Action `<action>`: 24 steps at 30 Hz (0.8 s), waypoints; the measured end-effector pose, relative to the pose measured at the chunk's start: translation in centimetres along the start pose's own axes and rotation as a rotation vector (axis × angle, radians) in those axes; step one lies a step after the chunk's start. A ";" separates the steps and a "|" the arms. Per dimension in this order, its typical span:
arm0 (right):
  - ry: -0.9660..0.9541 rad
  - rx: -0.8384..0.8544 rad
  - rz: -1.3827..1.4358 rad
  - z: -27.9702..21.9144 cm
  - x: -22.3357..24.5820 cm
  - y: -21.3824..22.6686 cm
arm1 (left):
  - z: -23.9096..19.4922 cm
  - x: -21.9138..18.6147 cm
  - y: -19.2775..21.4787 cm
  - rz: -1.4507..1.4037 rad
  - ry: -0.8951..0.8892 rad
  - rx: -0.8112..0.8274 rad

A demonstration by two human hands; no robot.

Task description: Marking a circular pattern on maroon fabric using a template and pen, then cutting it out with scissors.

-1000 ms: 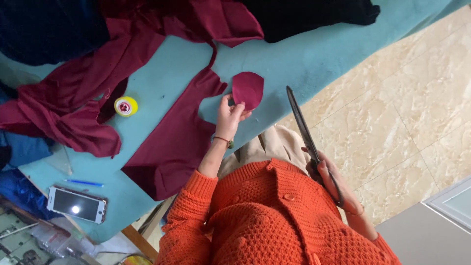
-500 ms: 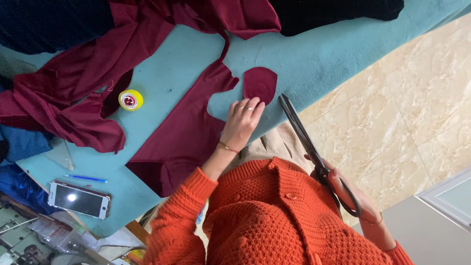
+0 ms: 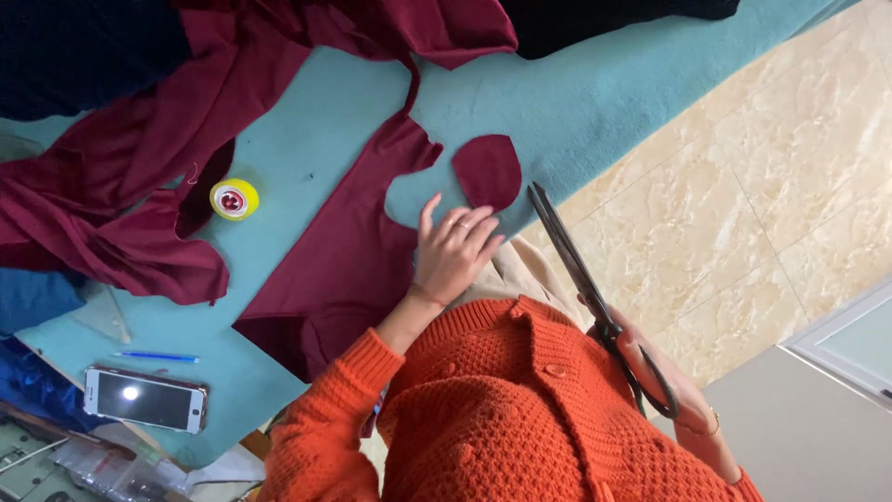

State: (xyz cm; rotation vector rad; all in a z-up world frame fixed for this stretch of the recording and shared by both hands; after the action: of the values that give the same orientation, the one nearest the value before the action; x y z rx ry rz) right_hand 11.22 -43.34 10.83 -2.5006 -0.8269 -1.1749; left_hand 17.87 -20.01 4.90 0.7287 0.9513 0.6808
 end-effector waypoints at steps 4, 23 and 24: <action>-0.280 -0.059 -0.043 -0.3 -4.8 1.2 | -2.9 3.4 -0.7 0.059 0.103 -0.034; -0.041 0.213 -0.016 -0.1 -9.9 4.4 | -3.2 4.0 -1.1 0.124 -0.022 0.117; -0.004 0.285 -0.034 0.3 -9.0 4.5 | -3.1 3.9 -0.9 0.140 -0.028 0.219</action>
State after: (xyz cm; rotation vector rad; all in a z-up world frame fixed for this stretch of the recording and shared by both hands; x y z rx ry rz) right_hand 9.44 -50.32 3.74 -2.2658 -0.9665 -0.9847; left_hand 16.92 -16.75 1.18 1.0035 0.9649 0.6930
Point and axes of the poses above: each hand's wrist, its own z-axis towards the middle knuckle, its own y-axis out of the back of the hand, x = y × z, the point moved 7 cm from there along z, towards the middle knuckle, and after that the axes turned 1 degree about -z, right-handed, at the moved point
